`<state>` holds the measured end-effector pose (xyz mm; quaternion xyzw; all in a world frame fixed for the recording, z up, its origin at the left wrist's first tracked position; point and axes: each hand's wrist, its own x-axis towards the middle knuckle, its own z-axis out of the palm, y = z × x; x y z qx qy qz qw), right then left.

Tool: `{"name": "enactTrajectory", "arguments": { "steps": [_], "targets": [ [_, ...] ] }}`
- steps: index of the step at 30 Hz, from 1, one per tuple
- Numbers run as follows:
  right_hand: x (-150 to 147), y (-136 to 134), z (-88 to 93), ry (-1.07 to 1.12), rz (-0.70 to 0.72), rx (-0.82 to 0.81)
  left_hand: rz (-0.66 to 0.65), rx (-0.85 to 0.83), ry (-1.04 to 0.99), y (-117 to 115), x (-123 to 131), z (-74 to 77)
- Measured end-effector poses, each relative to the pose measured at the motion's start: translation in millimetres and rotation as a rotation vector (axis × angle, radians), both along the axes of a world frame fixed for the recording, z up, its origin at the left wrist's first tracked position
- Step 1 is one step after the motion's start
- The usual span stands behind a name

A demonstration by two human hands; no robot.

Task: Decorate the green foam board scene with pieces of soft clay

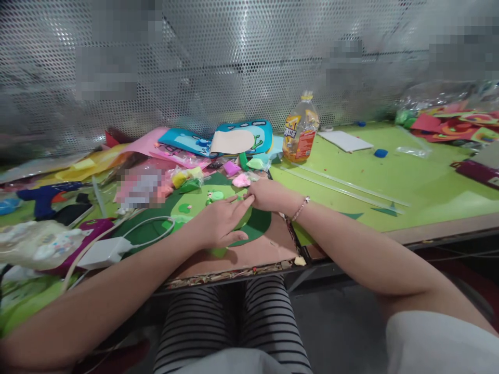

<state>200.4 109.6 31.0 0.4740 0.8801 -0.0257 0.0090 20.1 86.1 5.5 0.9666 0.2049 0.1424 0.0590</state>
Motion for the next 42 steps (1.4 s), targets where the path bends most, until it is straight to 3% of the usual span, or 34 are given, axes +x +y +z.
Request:
{"name": "enactTrajectory", "arguments": {
  "steps": [5, 14, 22, 27, 30, 34, 38, 42],
  "targets": [
    [1, 1, -4.4, -0.019, -0.020, 0.017, -0.008, -0.012, 0.042, 3, -4, 3.4],
    [0, -2, -5.7, -0.012, -0.047, -0.045, 0.025, 0.150, 0.196, 5, -6, 5.9],
    [2, 1, -8.3, 0.010, -0.057, -0.067, -0.004, 0.224, 0.124, 6, -6, 1.7],
    [-1, 1, -6.7, 0.004, -0.087, -0.074, 0.018, 0.163, 0.119, 7, -6, 3.1],
    [-3, 1, -6.2, -0.010, -0.092, -0.040, 0.029, 0.127, 0.010, 9, -8, 2.1],
    [-4, 3, -6.2, -0.046, -0.077, -0.029, 0.189, 0.041, -0.119, 11, -11, 1.0],
    [-2, 6, -8.1, -0.064, -0.095, -0.019, 0.413, 0.032, -0.066, 14, -13, 1.3],
    [-2, 8, -10.4, -0.078, -0.105, -0.016, 0.401, 0.069, -0.016, 17, -13, 0.8]
  ]
}}
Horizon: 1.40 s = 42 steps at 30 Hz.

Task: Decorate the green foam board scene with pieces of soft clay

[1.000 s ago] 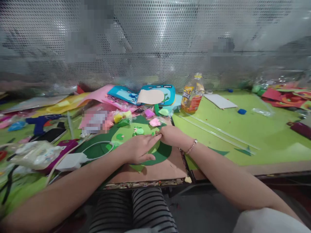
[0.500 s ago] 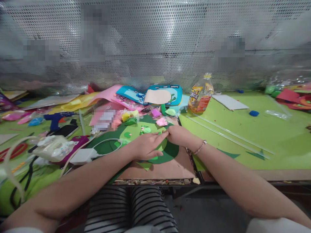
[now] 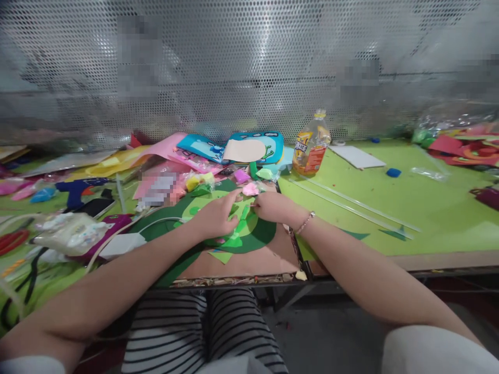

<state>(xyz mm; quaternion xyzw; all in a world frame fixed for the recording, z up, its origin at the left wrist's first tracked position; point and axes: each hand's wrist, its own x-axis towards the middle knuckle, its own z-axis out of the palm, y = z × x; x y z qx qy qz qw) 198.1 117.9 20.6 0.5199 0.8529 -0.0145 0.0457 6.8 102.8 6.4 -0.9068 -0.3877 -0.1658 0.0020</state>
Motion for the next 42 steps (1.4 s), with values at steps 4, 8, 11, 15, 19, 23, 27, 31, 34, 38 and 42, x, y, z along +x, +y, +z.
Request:
{"name": "enactTrajectory", "arguments": {
  "steps": [4, 8, 11, 15, 19, 23, 27, 31, 34, 38, 42],
  "targets": [
    [-1, 1, 1.1, -0.004, 0.001, 0.006, -0.063, 0.041, 0.062, 4, 0, -1.8],
    [-3, 2, 2.4, -0.005, 0.021, 0.004, -0.104, 0.068, 0.122, 5, 1, -3.6],
    [-4, 0, 2.2, -0.007, 0.029, 0.007, -0.129, 0.083, 0.153, 4, 2, -4.1],
    [-5, -3, 3.0, -0.012, 0.043, 0.023, -0.146, 0.099, 0.195, 2, 3, -5.0],
    [-5, -3, 4.6, -0.015, 0.047, 0.036, -0.151, 0.116, 0.221, 0, 3, -4.4],
    [-3, -3, 5.5, -0.021, 0.054, 0.036, -0.116, 0.124, 0.222, -3, 3, -1.9],
    [0, -4, 7.2, -0.019, 0.073, 0.035, -0.115, 0.112, 0.255, -5, 5, 0.5],
    [1, -5, 7.7, -0.001, 0.135, 0.043, -0.083, 0.147, 0.225, -8, 5, 1.9],
    [0, -7, 5.9, -0.001, 0.161, 0.032, -0.080, 0.136, 0.190, -9, 6, 1.3],
    [-3, -11, 4.0, -0.011, 0.172, 0.047, -0.069, 0.114, 0.172, -11, 6, 0.0],
    [-7, -17, 3.3, -0.024, 0.181, 0.062, -0.056, 0.103, 0.166, -15, 7, -0.7]
  ]
}}
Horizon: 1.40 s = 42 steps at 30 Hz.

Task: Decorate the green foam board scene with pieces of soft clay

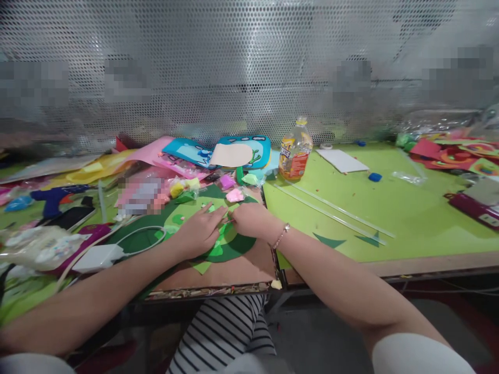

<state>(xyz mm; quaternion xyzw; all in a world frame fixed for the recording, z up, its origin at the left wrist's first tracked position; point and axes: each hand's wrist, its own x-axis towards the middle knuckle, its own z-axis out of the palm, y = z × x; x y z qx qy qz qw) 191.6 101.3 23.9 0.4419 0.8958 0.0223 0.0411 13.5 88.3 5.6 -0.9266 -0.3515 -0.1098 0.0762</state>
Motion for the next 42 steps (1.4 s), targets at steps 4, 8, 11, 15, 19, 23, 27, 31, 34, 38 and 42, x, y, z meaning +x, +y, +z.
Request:
{"name": "enactTrajectory", "arguments": {
  "steps": [4, 8, 11, 15, 19, 23, 27, 31, 34, 38, 42],
  "targets": [
    [-2, -3, -0.7, -0.005, 0.002, 0.002, 0.025, -0.015, -0.016, -2, 0, -1.0],
    [-2, -3, -0.4, -0.005, -0.011, -0.022, 0.028, -0.022, -0.024, -2, 0, -1.2],
    [-1, -2, 0.1, 0.012, -0.018, -0.011, 0.029, -0.019, -0.042, -1, -1, -0.4],
    [2, 1, -0.3, 0.033, -0.041, 0.018, 0.033, -0.018, -0.011, 1, -1, -1.3],
    [1, 2, -2.2, 0.006, -0.028, -0.034, 0.026, -0.022, 0.037, 0, -1, -4.9],
    [0, 1, -3.7, 0.015, -0.037, -0.031, 0.017, -0.034, 0.038, -2, 2, -8.0],
    [2, 1, -4.4, 0.024, -0.011, -0.016, 0.034, -0.030, -0.029, 0, 3, -8.3],
    [5, 5, -5.2, 0.061, -0.037, 0.039, 0.057, 0.029, -0.306, 0, -1, -0.6],
    [6, 7, -5.9, 0.013, -0.028, -0.004, -0.124, 0.113, -0.398, -14, 2, 7.2],
    [9, 9, -5.8, 0.023, 0.004, 0.026, -0.570, 0.139, -0.030, -50, 29, 7.8],
    [12, 11, -6.1, -0.011, 0.054, 0.008, -0.576, 0.099, 0.030, -75, 62, -2.8]
  ]
}}
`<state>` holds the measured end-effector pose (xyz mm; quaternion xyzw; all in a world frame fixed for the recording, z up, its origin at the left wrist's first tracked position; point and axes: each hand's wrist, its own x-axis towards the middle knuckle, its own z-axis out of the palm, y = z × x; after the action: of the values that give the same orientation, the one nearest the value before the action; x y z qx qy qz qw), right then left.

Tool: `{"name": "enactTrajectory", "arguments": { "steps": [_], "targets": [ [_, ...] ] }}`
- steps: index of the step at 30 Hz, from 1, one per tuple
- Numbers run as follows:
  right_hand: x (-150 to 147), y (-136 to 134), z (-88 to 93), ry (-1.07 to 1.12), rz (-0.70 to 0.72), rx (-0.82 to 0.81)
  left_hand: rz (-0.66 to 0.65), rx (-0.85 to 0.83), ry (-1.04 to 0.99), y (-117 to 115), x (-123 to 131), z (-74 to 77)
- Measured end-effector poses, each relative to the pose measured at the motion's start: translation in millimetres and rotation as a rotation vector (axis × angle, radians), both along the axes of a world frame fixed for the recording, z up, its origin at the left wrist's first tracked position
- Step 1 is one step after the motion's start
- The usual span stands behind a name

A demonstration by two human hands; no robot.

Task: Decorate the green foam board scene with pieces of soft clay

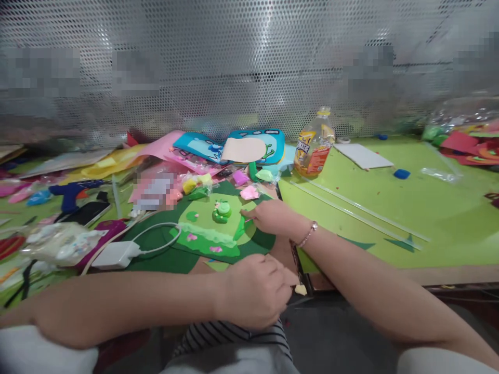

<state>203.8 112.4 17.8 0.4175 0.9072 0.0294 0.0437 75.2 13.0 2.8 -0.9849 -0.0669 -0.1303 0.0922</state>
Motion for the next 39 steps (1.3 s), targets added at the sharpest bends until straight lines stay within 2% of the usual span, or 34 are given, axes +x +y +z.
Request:
{"name": "enactTrajectory", "arguments": {
  "steps": [5, 8, 13, 16, 18, 21, 24, 27, 30, 35, 39],
  "targets": [
    [0, 0, 2.3, 0.003, 0.038, 0.018, -0.025, 0.069, 0.085, 1, 17, -7.5],
    [0, 0, 4.8, 0.028, 0.042, 0.012, -0.069, -0.013, 0.103, 6, 22, -9.6],
    [2, 3, 6.5, 0.034, 0.044, -0.048, 0.009, -0.108, 0.115, 8, 28, -14.2],
    [4, 6, 9.8, 0.088, 0.073, -0.034, 0.052, -0.158, 0.156, 5, 29, -11.4],
    [5, 9, 14.2, 0.097, 0.129, -0.057, 0.158, -0.220, 0.169, 3, 28, -6.7],
    [6, 16, 20.0, 0.051, 0.260, -0.125, 0.405, -0.249, 0.120, -1, 25, 1.0],
    [11, 22, 17.6, 0.089, 0.376, -0.133, 0.635, -0.180, 0.048, -4, 22, 4.8],
    [21, 27, 7.3, 0.167, 0.443, -0.132, 0.743, -0.073, 0.054, -5, 22, 2.3],
    [28, 28, -1.5, 0.156, 0.452, -0.118, 0.698, 0.019, 0.064, -5, 25, -3.5],
    [26, 25, -2.7, 0.155, 0.471, -0.011, 0.594, -0.035, 0.104, -3, 29, -7.1],
    [20, 20, -2.2, 0.130, 0.433, -0.029, 0.545, -0.037, 0.134, -1, 29, -3.2]
  ]
}}
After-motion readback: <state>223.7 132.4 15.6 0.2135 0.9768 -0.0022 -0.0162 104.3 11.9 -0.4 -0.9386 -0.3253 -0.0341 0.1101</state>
